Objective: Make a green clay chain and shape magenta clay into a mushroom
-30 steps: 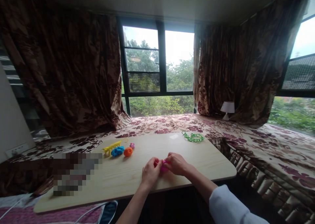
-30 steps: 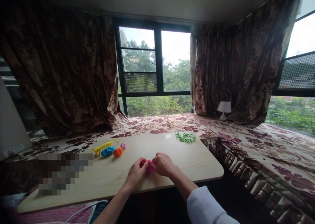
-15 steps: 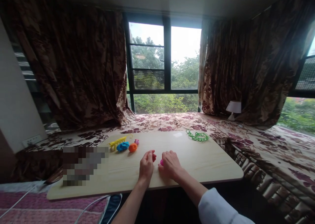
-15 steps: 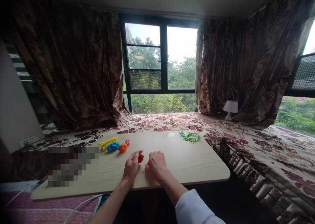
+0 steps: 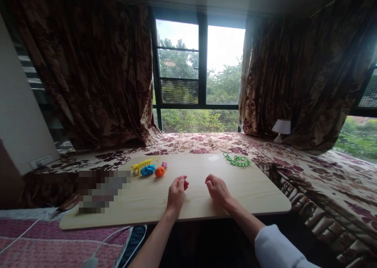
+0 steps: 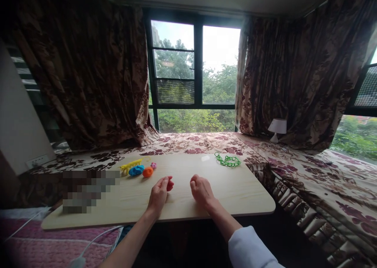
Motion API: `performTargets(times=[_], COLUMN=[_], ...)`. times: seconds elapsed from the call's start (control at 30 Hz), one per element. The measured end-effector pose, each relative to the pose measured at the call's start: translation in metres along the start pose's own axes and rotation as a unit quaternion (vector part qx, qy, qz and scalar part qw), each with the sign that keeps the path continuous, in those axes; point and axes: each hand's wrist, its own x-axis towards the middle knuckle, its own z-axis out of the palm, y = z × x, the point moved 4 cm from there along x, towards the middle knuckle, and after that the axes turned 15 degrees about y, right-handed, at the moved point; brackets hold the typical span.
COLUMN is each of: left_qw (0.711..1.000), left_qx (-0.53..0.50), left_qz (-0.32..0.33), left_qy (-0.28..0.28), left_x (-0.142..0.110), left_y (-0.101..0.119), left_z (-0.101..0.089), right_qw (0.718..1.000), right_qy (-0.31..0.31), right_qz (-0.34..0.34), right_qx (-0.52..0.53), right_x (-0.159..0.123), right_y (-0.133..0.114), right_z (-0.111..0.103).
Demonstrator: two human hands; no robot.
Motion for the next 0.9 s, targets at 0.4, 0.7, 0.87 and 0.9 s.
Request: performTargets(times=[0.4, 0.7, 0.87, 0.9], left_qw=[1.0, 1.0, 0.999, 0.999], left_qx=[0.007, 0.002, 0.035, 0.044], left_qz=[0.002, 0.006, 0.021, 0.027], left_qy=[-0.007, -0.008, -0.014, -0.016], left_x=[0.001, 0.001, -0.002, -0.002], left_y=[-0.004, -0.008, -0.008, -0.008], left_z=[0.003, 0.005, 0.008, 0.009], right_qw=[0.995, 0.991, 0.98, 0.98], right_qy=[-0.072, -0.073, -0.082, -0.095], right_qz=[-0.028, -0.104, -0.162, -0.139], right_qx=[-0.061, -0.05, -0.087, -0.103], right_x=[0.046, -0.027, -0.042, -0.033], right_y=[0.009, 0.024, -0.022, -0.024], right_z=[0.038, -0.014, 0.004, 0.01])
